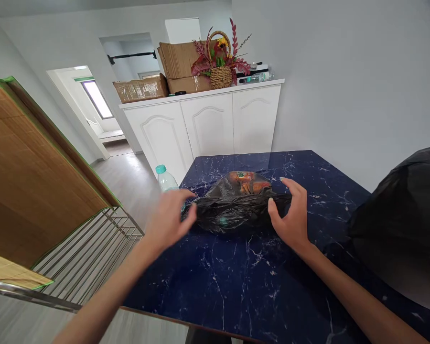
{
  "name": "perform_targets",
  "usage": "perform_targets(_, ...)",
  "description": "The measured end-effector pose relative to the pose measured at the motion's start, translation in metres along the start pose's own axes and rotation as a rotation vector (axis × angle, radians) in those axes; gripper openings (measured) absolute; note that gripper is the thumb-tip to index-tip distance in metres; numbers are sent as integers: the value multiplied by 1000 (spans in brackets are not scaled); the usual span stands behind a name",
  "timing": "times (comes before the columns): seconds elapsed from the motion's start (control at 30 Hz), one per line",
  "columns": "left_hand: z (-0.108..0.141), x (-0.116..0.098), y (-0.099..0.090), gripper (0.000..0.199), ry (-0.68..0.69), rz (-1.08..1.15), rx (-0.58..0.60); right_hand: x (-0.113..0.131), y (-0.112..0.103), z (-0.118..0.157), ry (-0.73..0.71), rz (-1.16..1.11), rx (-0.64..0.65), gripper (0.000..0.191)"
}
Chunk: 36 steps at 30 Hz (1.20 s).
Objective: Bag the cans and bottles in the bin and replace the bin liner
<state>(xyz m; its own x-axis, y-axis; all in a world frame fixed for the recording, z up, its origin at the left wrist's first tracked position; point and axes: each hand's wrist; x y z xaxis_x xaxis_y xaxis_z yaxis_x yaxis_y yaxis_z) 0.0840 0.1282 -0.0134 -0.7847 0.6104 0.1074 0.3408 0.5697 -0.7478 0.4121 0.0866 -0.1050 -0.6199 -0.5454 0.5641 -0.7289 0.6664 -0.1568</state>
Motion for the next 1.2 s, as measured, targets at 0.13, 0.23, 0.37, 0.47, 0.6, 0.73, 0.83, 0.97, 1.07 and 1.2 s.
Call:
perform_targets(0.13, 20, -41, 32, 32, 92, 152, 285, 18, 6, 8, -331, 13, 213, 63)
perform_targets(0.23, 30, -54, 42, 20, 199, 227, 298, 23, 13, 14, -411, -41, 372, 60)
perform_targets(0.37, 37, -59, 42, 17, 339, 353, 326, 21, 16, 18, -370, -70, 412, 35)
perform_targets(0.47, 37, -61, 46, 18, 115, 482, 355, 18, 16, 19, -326, -72, 436, 25)
perform_targets(0.6, 29, -62, 65, 32, -125, 350, 312, 17, 17, 23, -272, -86, 488, 25)
perform_targets(0.73, 23, -62, 82, 37, -7, 128, 324, 16, 17, 23, -264, -84, 475, 24)
perform_targets(0.83, 22, -62, 83, 30, -1, 122, 330, 15, 17, 21, -256, -83, 457, 24)
perform_targets(0.97, 21, -62, 61, 34, -72, 226, 265, 14, 16, 20, -245, -85, 415, 23)
perform_targets(1.07, 17, -58, 32, 30, -245, 402, 112, 15, 16, 21, -236, -91, 385, 23)
perform_targets(1.2, 11, -44, -13, 23, -419, 443, -167, 17, 17, 22, -222, -99, 389, 23)
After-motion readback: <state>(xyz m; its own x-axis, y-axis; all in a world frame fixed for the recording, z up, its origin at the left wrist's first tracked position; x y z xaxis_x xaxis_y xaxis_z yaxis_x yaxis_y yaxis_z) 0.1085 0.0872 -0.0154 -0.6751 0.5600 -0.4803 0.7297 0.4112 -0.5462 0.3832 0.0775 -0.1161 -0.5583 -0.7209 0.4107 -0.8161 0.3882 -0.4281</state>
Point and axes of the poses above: each hand's wrist, its own z-axis away from the middle knuckle, its own y-axis out of the palm, x = y × z, and after that the axes turned 10 degrees about -z, right-handed
